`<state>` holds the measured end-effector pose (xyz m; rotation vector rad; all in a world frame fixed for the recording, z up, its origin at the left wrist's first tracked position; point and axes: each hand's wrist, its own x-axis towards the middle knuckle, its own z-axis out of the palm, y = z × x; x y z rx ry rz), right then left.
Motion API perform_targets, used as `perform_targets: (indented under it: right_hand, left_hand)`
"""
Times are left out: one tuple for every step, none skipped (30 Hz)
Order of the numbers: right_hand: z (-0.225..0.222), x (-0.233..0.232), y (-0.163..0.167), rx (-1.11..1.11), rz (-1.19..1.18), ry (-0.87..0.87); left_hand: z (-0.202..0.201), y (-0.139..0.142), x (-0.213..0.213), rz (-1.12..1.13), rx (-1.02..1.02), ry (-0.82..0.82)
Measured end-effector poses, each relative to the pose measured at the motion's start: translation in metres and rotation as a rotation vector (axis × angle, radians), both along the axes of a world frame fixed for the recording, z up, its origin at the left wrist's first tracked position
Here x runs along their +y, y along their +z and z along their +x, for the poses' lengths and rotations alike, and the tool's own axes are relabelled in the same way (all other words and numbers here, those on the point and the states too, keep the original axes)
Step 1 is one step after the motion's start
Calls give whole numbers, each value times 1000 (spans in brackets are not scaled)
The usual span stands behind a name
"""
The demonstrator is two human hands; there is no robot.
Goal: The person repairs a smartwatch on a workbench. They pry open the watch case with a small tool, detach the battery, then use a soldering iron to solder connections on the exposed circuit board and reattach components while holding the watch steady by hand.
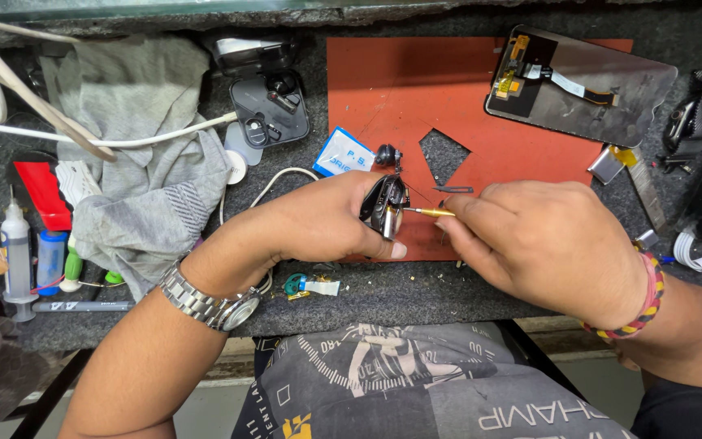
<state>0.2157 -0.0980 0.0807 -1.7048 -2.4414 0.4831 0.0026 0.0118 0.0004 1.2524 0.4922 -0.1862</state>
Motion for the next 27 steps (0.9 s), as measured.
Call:
perform_targets:
  right_hand:
    - [1, 0, 1, 14, 29, 22]
    - [1, 0, 2, 27, 59, 44]
    - [0, -1, 3, 39, 88, 63]
    - [0, 0, 5, 38, 96, 70]
    - [1, 0, 6, 44, 108, 79]
    - [0, 1, 6, 53, 120, 87]
    - [0, 2, 6, 64, 131, 94]
    - [0, 2, 6, 71, 139, 98]
    - [0, 2, 7, 81, 150, 102]
    - [0, 3, 7, 96, 153, 93]
    - [1, 3, 6, 110, 155, 84]
    - [0, 3, 6, 124, 157, 76]
    - [1, 4, 6, 76, 134, 63]
    - [2, 4, 6, 29, 111, 50]
    - [2, 4, 6, -19, 86, 37]
    - [3, 5, 7, -18, 58, 37]
    - [5, 6, 8, -16, 32, 36]
    - [6, 7, 8, -15, 7, 35]
    - [7, 6, 9, 4, 21, 33]
    - [7, 6, 11, 22, 34, 33]
    - [8, 6, 13, 41, 47, 32]
    - [9, 6, 14, 41, 65, 41]
    - [9, 5, 14, 41, 84, 49]
    - [9, 5, 15, 41, 102, 57]
    - [9, 5, 15, 43, 94, 45]
    - [10, 6, 16, 43, 88, 32]
    - [10, 6, 16, 43, 83, 19]
  left_hand:
    - [0, 0, 0, -13, 14, -1]
    - [0, -1, 0, -26, 27, -3]
    - [0, -1, 0, -39, 38, -7]
    - [0, -2, -1, -52, 27, -10]
    - [1, -2, -1, -61, 24, -10]
    - [0, -2, -1, -71, 23, -9]
    - [-1, -2, -1, -54, 30, -6]
    - [0, -2, -1, -41, 35, -5]
    - [1, -2, 0, -26, 42, -5]
    - [0, -1, 0, -36, 51, -11]
    - [0, -1, 0, -47, 59, -16]
    - [-1, 0, 0, -59, 68, -21]
    - [-1, 0, 1, -80, 35, -9]
    - [-1, 1, 1, -101, 4, 3]
    - [-2, 1, 0, -124, -29, 14]
    - [-2, 1, 0, -118, -21, 10]
    - [-3, 0, 0, -111, -13, 6]
    - [-3, 0, 1, -103, -4, 0]
    - [-3, -1, 1, -89, -12, 0]
    - [-3, -1, 0, -75, -21, 0]
    - [-3, -2, -1, -61, -29, 1]
    - [-3, -3, -1, -48, -33, 6]
    - [-3, -3, -2, -33, -37, 11]
    - [-3, -3, -3, -19, -40, 15]
    - [-3, -3, -4, 19, -46, 42]
    - [-2, -2, -5, 59, -54, 69]
    - [-2, -1, -7, 99, -62, 95]
